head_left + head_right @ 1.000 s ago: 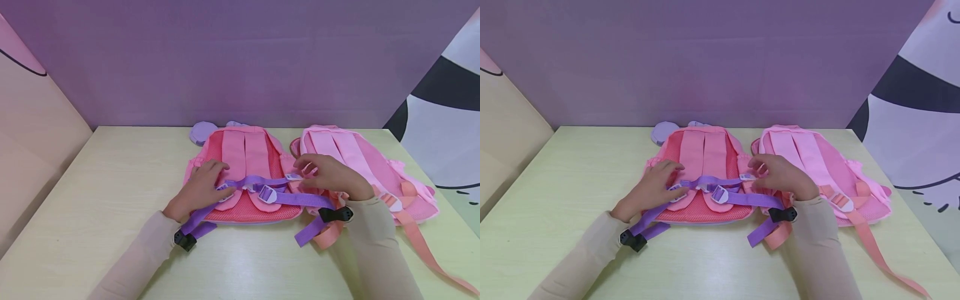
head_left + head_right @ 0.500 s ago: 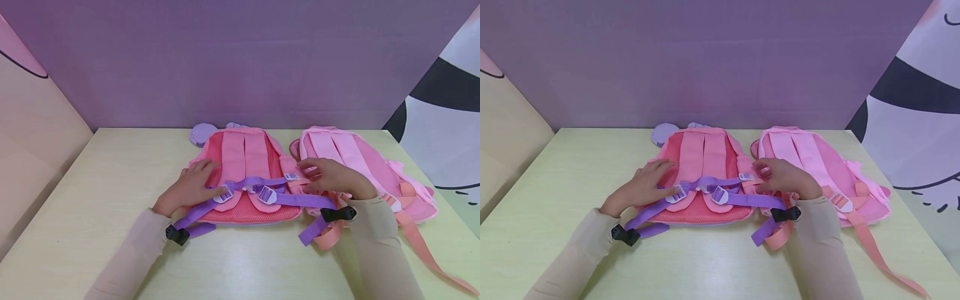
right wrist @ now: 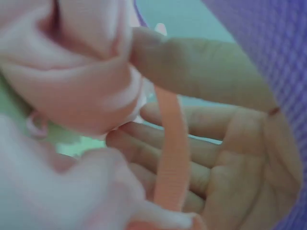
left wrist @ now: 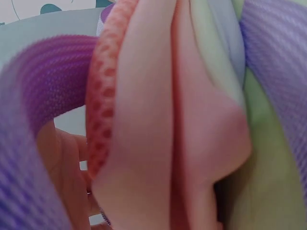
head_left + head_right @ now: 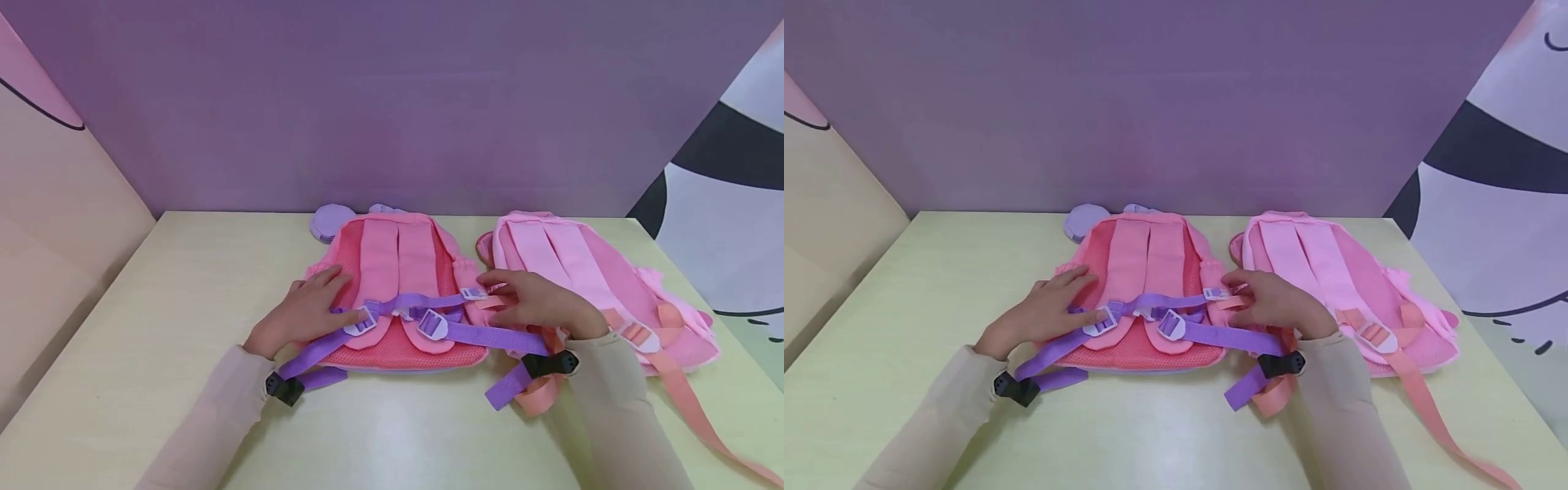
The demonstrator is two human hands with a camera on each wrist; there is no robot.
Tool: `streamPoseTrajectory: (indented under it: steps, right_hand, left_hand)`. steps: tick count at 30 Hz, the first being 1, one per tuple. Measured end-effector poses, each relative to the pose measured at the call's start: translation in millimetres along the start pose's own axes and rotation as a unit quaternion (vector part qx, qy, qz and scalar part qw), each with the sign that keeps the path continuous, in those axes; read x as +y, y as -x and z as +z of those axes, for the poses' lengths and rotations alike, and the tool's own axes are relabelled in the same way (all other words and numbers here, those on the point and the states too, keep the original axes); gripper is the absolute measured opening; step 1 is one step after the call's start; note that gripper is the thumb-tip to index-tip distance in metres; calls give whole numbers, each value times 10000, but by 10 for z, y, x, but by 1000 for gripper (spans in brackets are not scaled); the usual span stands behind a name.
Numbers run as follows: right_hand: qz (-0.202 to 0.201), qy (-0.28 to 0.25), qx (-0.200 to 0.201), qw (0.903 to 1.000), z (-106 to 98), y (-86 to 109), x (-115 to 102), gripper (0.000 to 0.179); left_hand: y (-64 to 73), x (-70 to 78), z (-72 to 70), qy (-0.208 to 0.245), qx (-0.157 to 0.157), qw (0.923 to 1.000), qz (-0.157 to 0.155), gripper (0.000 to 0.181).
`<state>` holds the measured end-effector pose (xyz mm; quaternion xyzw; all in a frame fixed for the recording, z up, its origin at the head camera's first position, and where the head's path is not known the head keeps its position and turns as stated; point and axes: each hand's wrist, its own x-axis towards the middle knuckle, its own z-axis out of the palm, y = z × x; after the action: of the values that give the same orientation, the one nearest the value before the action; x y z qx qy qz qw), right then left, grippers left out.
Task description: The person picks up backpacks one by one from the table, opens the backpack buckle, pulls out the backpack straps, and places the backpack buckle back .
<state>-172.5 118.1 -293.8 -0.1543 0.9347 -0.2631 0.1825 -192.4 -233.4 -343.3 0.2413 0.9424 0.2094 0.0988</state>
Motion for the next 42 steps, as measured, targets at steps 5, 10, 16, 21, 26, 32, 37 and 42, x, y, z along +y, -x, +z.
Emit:
streamPoseTrajectory:
  steps: [5, 10, 16, 21, 26, 32, 37, 42]
  right_hand:
    - [-392, -4, 170, 9991, 76, -13, -4, 65]
    - [-492, -143, 247, 9984, 132, -29, -4, 65]
    - [-765, -149, 416, 9961, 188, -42, 0, 61]
    - [-747, -55, 428, 9963, 222, -48, -36, 59]
    - [-855, 54, 420, 9954, 248, -53, -87, 59]
    - [-940, 127, 423, 9946, 275, -78, -135, 58]
    - [-890, 134, 285, 9955, 301, -115, -173, 60]
    - [-943, 110, 204, 9953, 340, -142, -206, 62]
  left_hand:
    - [43, -41, -31, -27, -6, 10000, -5, 83]
    - [69, -70, -61, -62, -12, 10000, -14, 83]
    - [89, -122, -54, -60, 42, 10000, -37, 83]
    - [107, -169, -44, -20, 62, 10000, -48, 84]
    - [136, -224, -47, 3, 36, 10000, -42, 85]
    - [207, -287, -38, 44, 164, 9998, -100, 83]
    - [291, -351, -25, 57, 311, 9992, -233, 80]
    - [364, -392, -34, 45, 385, 9989, -279, 80]
